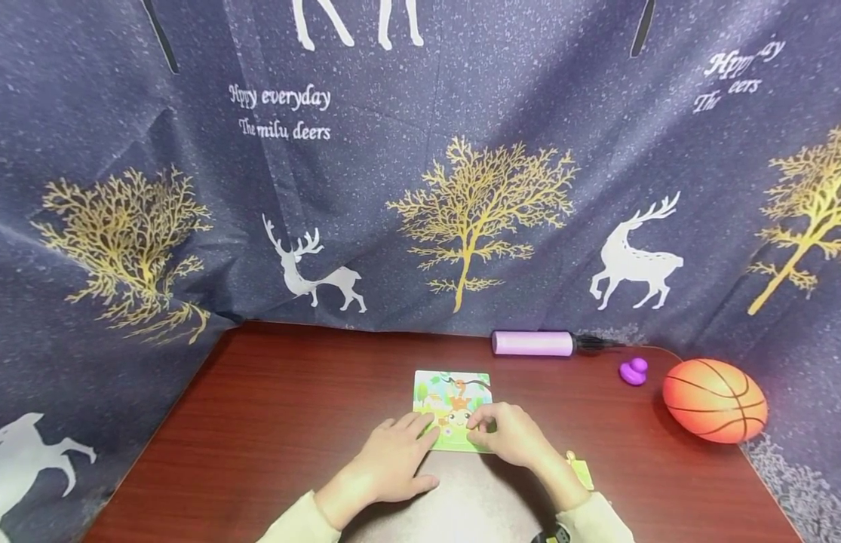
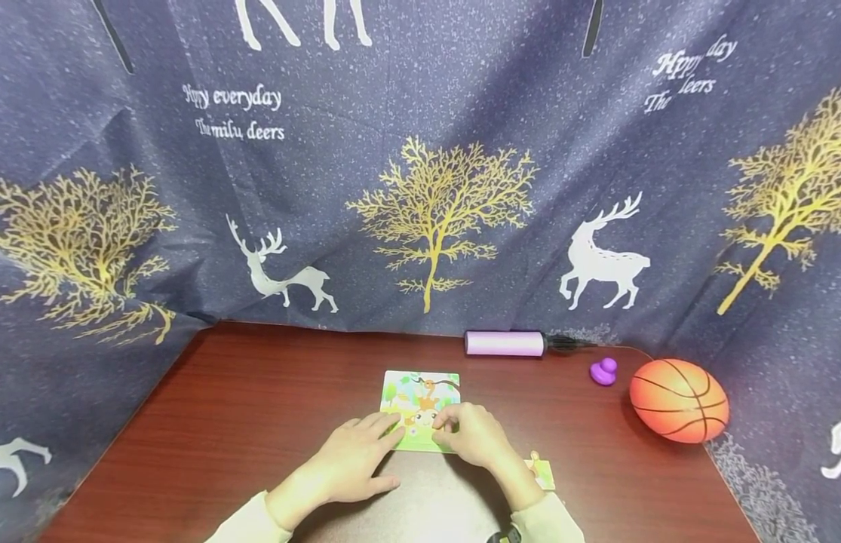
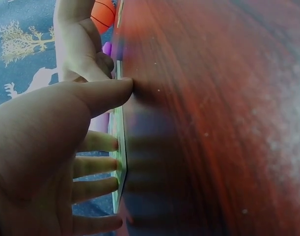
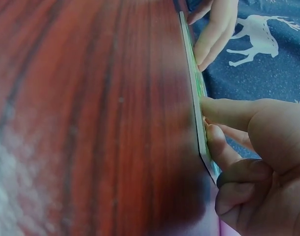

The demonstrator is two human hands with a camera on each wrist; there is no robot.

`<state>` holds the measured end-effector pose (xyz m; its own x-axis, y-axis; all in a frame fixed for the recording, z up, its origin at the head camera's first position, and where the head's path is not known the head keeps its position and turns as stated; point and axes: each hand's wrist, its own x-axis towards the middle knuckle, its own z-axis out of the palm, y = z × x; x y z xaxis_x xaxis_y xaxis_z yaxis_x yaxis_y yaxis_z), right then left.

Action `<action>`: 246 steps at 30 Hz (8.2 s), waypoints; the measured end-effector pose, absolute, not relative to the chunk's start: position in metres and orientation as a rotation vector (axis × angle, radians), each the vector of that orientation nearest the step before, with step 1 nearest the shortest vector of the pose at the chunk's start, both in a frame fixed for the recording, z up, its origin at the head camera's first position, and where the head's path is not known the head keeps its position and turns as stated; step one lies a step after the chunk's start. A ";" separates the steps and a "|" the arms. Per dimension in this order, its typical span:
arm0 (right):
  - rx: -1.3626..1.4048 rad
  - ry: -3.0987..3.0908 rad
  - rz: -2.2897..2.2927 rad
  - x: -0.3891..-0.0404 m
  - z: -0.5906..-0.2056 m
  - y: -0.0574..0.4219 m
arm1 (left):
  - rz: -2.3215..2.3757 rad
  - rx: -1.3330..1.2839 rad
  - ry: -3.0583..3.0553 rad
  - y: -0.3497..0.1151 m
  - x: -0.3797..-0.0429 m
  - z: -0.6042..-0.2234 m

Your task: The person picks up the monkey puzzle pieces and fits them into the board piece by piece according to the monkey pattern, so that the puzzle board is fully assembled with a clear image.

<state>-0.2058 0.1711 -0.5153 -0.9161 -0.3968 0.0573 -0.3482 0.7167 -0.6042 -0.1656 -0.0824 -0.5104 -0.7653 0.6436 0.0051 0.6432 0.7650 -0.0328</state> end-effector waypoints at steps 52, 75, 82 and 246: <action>-0.650 2.836 -0.856 -0.157 -0.508 0.330 | -0.199 -0.970 -3.054 -0.041 -0.247 -0.509; -0.692 2.810 -1.063 -0.155 -0.514 0.336 | -0.227 -0.932 -3.054 -0.034 -0.251 -0.516; -0.631 2.771 -1.050 -0.156 -0.511 0.338 | -0.188 -0.947 -3.054 -0.035 -0.252 -0.516; -0.306 2.879 -0.992 -0.203 -0.516 0.188 | 0.048 -1.361 -2.799 -0.052 -0.184 -0.504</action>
<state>-0.2034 0.1876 -0.5164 -0.9768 -0.2141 -0.0111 -0.1618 0.7703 -0.6168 -0.1836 -0.0520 -0.5039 -0.6174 0.7865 0.0129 0.7856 0.6174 -0.0406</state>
